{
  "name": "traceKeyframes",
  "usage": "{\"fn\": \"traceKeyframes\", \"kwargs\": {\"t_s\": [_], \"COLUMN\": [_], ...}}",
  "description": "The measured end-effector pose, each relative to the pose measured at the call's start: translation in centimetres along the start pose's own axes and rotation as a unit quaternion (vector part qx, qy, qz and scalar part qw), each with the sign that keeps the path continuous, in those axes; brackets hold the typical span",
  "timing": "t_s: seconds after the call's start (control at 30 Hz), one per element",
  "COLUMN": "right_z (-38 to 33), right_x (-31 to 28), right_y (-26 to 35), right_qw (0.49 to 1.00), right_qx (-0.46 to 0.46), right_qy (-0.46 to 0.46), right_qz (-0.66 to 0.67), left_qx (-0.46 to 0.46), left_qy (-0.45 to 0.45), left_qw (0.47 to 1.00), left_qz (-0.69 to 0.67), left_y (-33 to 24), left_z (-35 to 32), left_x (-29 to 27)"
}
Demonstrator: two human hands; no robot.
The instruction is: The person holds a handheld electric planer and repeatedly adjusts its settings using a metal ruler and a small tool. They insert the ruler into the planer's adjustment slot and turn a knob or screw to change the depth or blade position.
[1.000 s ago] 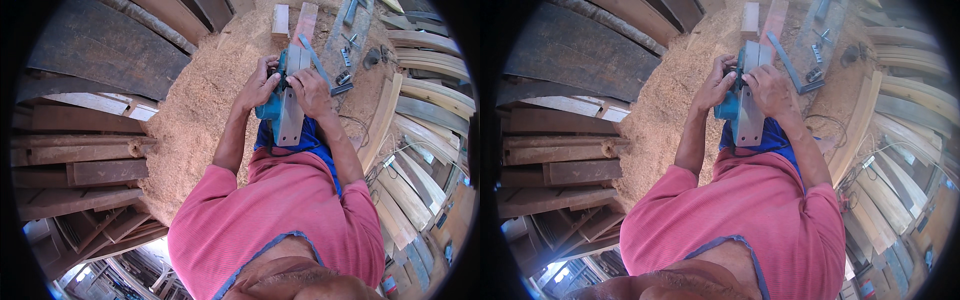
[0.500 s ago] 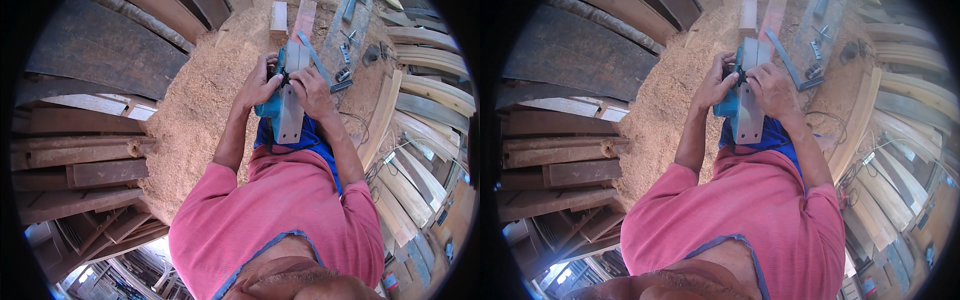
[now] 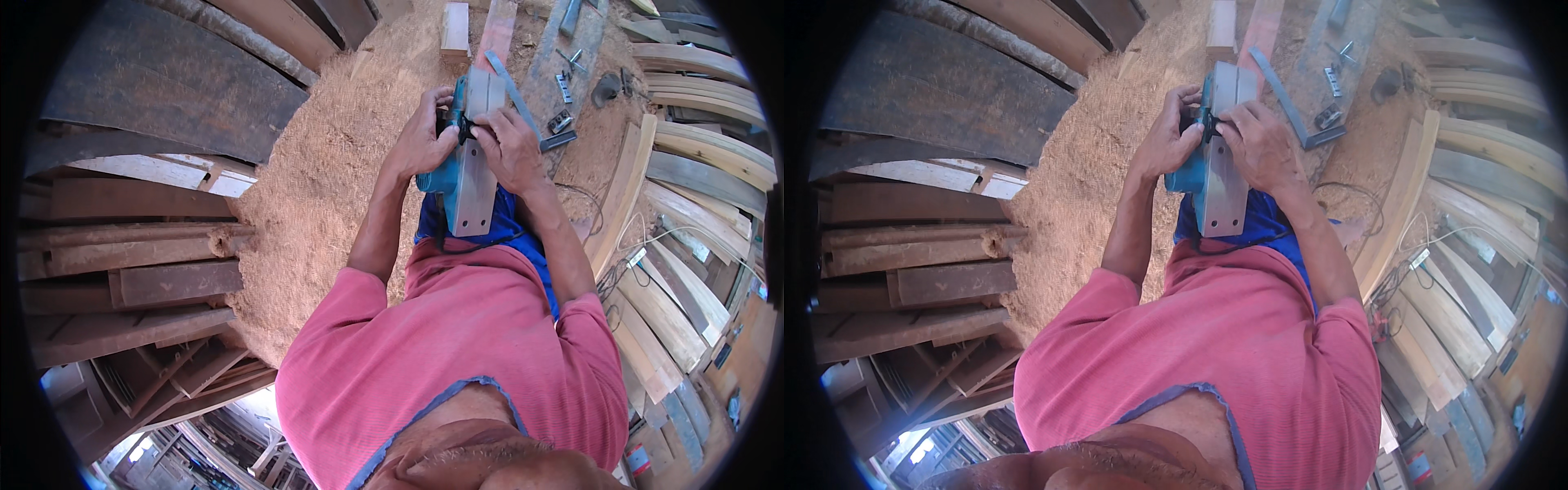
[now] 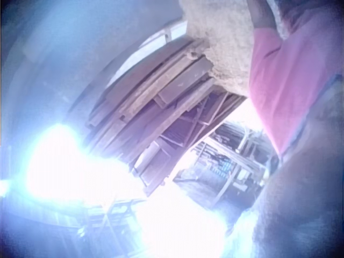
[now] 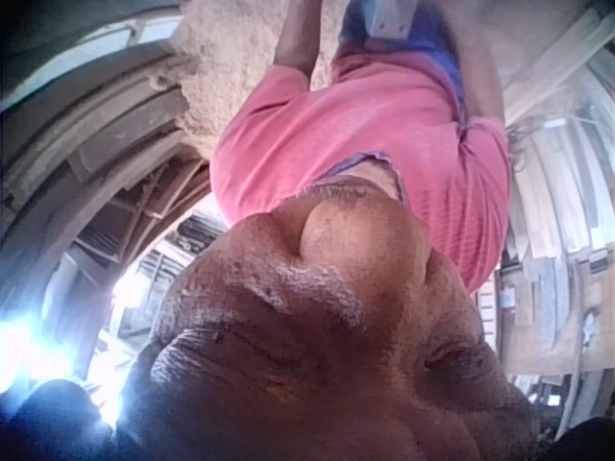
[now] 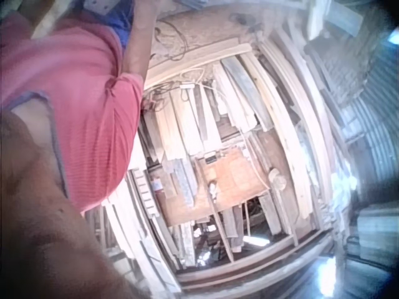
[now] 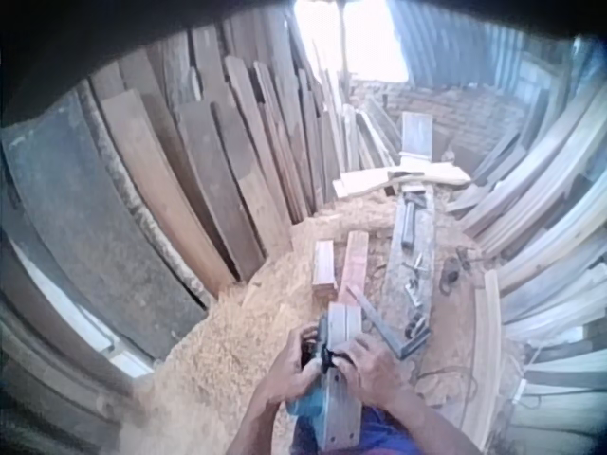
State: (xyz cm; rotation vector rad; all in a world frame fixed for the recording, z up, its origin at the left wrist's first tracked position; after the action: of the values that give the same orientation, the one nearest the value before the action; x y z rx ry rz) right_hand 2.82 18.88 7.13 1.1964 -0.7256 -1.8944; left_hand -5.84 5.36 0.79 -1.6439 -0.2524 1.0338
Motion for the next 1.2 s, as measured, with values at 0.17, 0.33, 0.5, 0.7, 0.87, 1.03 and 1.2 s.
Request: {"fn": "traceKeyframes", "kwargs": {"t_s": [0.17, 0.33, 0.5, 0.7, 0.87, 1.03, 1.2], "right_z": [-0.1, 0.2, 0.5, 0.4, 0.5, 0.2, 0.1], "right_x": [-0.1, 0.0, 0.1, 0.2, 0.3, 0.6, 0.4], "right_y": [0.2, 1.1, 0.1, 0.3, 0.2, -0.9, -0.1], "right_qw": [1.0, 0.999, 1.0, 1.0, 1.0, 0.997, 0.999], "right_qx": [-0.002, -0.05, -0.006, -0.005, -0.001, 0.046, 0.005], "right_qy": [-0.005, -0.005, 0.016, 0.025, 0.031, 0.049, 0.035], "right_qz": [-0.007, 0.012, -0.014, -0.008, 0.0, -0.027, -0.004], "left_qx": [0.0, 0.002, 0.002, -0.002, -0.007, -0.016, -0.008], "left_qy": [-0.012, -0.016, -0.018, 0.0, 0.005, 0.003, -0.001], "left_qw": [1.0, 1.0, 0.999, 1.0, 1.0, 1.0, 1.0], "left_qz": [-0.017, -0.02, -0.032, -0.011, -0.016, -0.01, -0.016], "left_y": [0.4, 0.5, 0.4, 0.3, 0.4, 0.8, 0.6], "left_z": [0.1, 0.2, 0.3, 0.2, -0.1, 0.1, -0.1], "left_x": [0.0, -0.1, 0.1, 0.1, 0.1, 0.2, 0.1]}}
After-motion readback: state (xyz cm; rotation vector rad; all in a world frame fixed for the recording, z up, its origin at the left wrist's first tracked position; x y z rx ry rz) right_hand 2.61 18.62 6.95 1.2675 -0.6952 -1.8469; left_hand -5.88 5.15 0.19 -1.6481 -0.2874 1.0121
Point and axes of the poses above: each hand's wrist, its own z-axis towards the middle knuckle, its own x-axis out of the palm, y = z × x, the point moved 10 cm from there along z, towards the middle knuckle, and after that the axes turned 12 degrees about z, right-handed, at the moved point
